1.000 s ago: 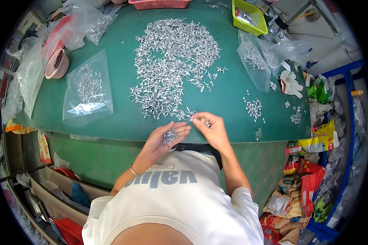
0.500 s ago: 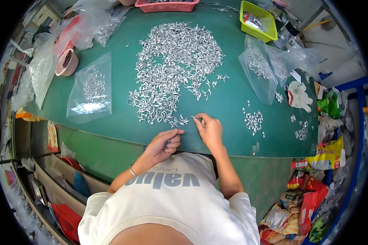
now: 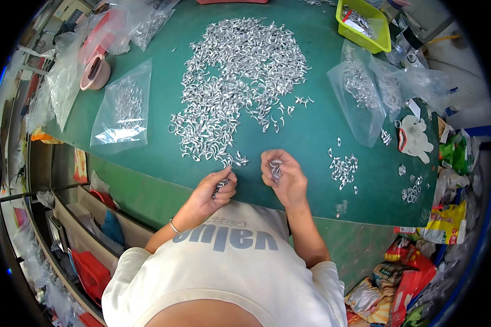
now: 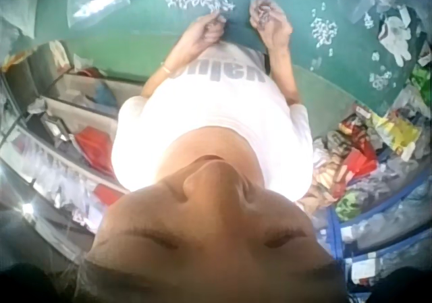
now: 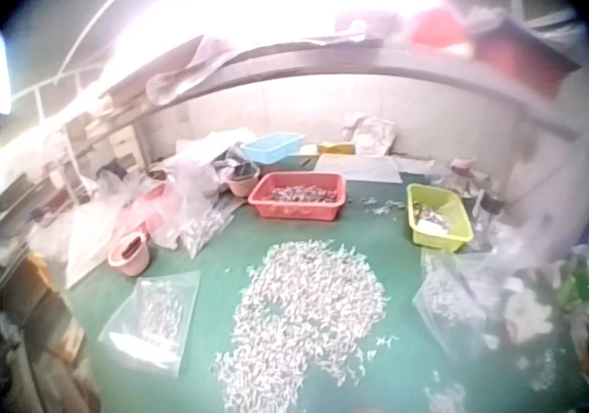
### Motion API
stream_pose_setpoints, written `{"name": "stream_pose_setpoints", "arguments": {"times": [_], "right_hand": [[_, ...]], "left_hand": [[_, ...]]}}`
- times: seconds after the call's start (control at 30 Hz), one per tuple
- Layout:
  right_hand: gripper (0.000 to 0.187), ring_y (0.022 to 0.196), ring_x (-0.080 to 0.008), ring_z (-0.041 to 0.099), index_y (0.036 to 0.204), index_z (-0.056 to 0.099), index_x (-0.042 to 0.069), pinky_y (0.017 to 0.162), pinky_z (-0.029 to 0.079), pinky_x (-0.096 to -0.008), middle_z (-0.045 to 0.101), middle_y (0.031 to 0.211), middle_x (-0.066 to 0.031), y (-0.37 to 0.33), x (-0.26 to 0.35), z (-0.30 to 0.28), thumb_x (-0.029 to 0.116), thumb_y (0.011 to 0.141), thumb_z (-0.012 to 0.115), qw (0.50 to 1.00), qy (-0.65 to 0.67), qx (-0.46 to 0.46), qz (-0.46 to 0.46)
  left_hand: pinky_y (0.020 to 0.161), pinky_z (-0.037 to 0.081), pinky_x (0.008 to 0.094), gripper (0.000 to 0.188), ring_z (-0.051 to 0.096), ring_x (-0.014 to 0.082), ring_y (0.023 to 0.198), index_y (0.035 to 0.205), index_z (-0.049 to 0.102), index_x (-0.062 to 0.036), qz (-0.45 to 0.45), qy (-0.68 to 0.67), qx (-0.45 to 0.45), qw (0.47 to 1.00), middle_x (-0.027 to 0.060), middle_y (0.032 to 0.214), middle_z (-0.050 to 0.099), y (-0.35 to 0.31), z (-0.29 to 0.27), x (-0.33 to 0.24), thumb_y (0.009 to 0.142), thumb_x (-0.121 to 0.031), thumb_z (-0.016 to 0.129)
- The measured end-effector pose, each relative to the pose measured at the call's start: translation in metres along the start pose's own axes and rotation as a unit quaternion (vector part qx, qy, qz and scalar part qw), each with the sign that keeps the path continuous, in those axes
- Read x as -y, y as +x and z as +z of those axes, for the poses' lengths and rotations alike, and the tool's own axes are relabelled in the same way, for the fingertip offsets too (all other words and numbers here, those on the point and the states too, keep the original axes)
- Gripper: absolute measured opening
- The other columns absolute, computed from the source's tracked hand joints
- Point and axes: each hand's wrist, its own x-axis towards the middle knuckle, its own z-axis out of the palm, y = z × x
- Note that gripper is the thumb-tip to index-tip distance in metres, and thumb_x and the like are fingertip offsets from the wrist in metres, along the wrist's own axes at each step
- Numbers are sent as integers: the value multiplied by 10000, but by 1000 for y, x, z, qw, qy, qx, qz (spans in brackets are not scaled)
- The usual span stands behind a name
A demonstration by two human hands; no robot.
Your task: The person sorts a large pile of small, silver metal hooks on a green table. They pick up the hooks by hand, separate them, and place them into a clear plastic bag. The person also moves a plastic bag containing sorted hooks to the side to make space.
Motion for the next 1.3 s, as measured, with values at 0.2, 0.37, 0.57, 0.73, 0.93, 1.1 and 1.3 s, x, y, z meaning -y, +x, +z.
{"name": "stream_pose_setpoints", "arguments": {"times": [0.2, 0.37, 0.57, 0.73, 0.93, 1.1, 1.3], "right_hand": [[110, 437, -122, 375, 797, 599, 27, 424, 303, -271, 413, 518, 3, 9, -8, -13, 127, 776, 639, 882, -465, -70, 37], [133, 410, -186, 377, 826, 636, 57, 434, 333, -324, 395, 487, -50, 13, -28, -2, 114, 724, 701, 648, -744, -27, -161], [76, 437, -85, 378, 813, 641, 21, 428, 295, -286, 370, 474, -36, 13, -10, 3, 58, 754, 671, 742, -659, -76, -96], [79, 518, -18, 413, 829, 635, -9, 464, 314, -207, 495, 554, 29, 11, -2, 3, 69, 818, 633, 832, -541, -125, -23], [114, 575, 2, 450, 848, 621, -27, 501, 334, -156, 580, 663, 38, 16, -4, -6, 86, 855, 610, 886, -430, -174, -9], [112, 512, -4, 388, 861, 600, -7, 461, 292, -162, 516, 604, 57, 20, -8, -5, 105, 866, 601, 899, -409, -155, -37], [179, 514, -73, 304, 964, 498, 5, 408, 253, -189, 437, 710, -27, 21, -6, -12, 180, 934, 475, 982, 126, 89, 105]], "left_hand": [[362, 205, 191, 316, 302, 58, 430, 805, 566, 10, 3, 21, -17, 1000, -6, 533, 383, -6, -3, 1, 944, -258, 473], [363, 209, 194, 312, 308, 58, 428, 794, 562, 9, -2, 33, -6, 999, -3, 536, 395, -9, -9, -2, 943, -251, 473], [364, 207, 187, 323, 302, 56, 441, 767, 550, 0, 5, 48, -13, 999, -12, 531, 366, -14, -10, -10, 948, -252, 462], [367, 205, 185, 314, 303, 56, 444, 759, 546, -4, 1, 38, -3, 999, -11, 542, 368, -16, -10, -13, 943, -249, 472], [368, 200, 186, 309, 303, 58, 443, 755, 543, -12, 0, 28, 0, 1000, -11, 541, 363, -17, -13, -14, 939, -253, 480], [369, 203, 189, 307, 302, 59, 444, 753, 538, -16, 5, 32, 5, 999, -12, 535, 352, -18, -13, -15, 939, -252, 478], [368, 202, 192, 306, 300, 61, 443, 752, 533, -17, 4, 27, 5, 1000, -13, 533, 346, -18, -14, -16, 941, -250, 474]]}}
